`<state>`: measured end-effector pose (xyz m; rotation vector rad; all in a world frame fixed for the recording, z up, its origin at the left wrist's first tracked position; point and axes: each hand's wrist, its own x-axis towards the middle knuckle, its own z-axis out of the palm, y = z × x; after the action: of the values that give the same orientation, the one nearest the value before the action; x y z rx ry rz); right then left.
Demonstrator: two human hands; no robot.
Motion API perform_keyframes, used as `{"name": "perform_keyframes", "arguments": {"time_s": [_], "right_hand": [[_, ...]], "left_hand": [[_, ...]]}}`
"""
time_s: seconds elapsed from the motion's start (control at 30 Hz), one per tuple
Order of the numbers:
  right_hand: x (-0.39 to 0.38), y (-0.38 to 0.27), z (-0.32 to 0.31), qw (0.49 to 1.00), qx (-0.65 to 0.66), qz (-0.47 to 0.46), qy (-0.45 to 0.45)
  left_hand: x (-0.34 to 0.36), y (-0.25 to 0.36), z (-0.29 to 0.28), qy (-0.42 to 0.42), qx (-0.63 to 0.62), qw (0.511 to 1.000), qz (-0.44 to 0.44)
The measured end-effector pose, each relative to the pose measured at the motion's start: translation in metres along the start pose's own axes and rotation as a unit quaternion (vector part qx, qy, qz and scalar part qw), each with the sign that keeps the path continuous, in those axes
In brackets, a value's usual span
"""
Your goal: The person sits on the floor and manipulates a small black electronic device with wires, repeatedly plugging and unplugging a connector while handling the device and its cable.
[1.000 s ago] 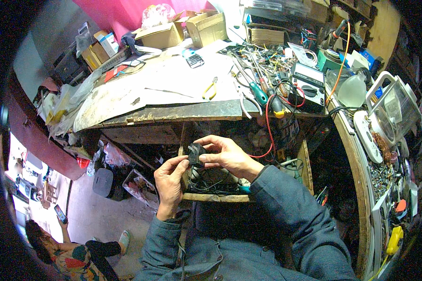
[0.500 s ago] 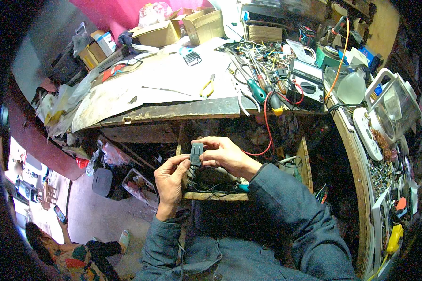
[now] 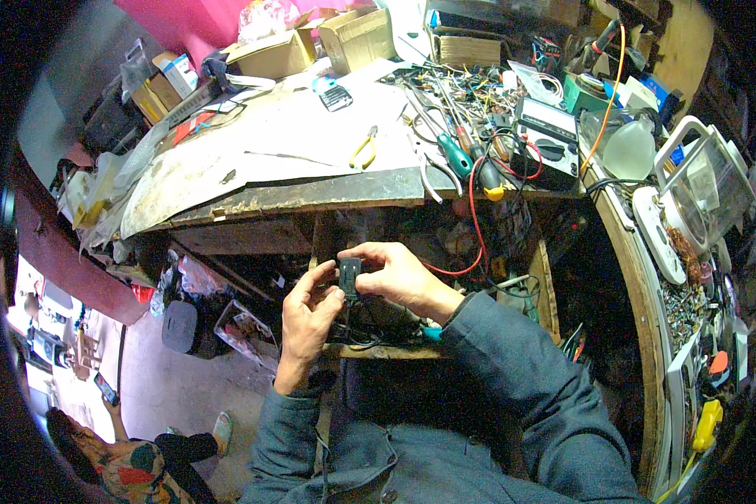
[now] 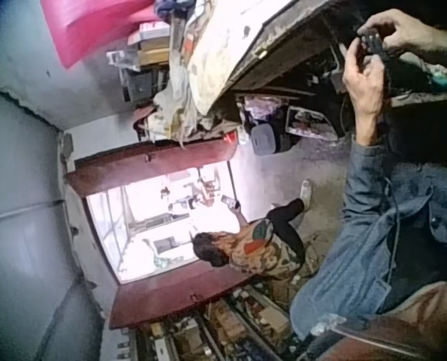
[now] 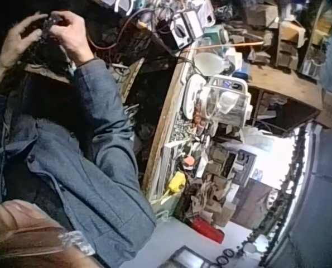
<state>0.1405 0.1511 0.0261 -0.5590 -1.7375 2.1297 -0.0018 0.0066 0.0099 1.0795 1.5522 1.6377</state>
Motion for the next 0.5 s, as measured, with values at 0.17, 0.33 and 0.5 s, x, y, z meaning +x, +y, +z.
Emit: {"name": "perform_keyframes", "arguments": {"time_s": [0.17, 0.33, 0.5], "right_hand": [[0.0022, 0.0054, -0.0009, 0.998, -0.055, -0.017, 0.002], [0.0016, 0.0025, 0.0025, 0.997, -0.078, -0.027, -0.007], [0.0019, 0.0039, 0.0044, 0.993, -0.105, -0.060, -0.016]], "left_hand": [[0.0016, -0.0008, -0.0004, -0.007, 0.031, 0.999, -0.022], [0.0024, 0.0037, -0.0046, -0.005, 0.014, 0.999, -0.031], [0.0019, 0.0012, -0.0020, 0.013, 0.023, 1.000, -0.015]]}}
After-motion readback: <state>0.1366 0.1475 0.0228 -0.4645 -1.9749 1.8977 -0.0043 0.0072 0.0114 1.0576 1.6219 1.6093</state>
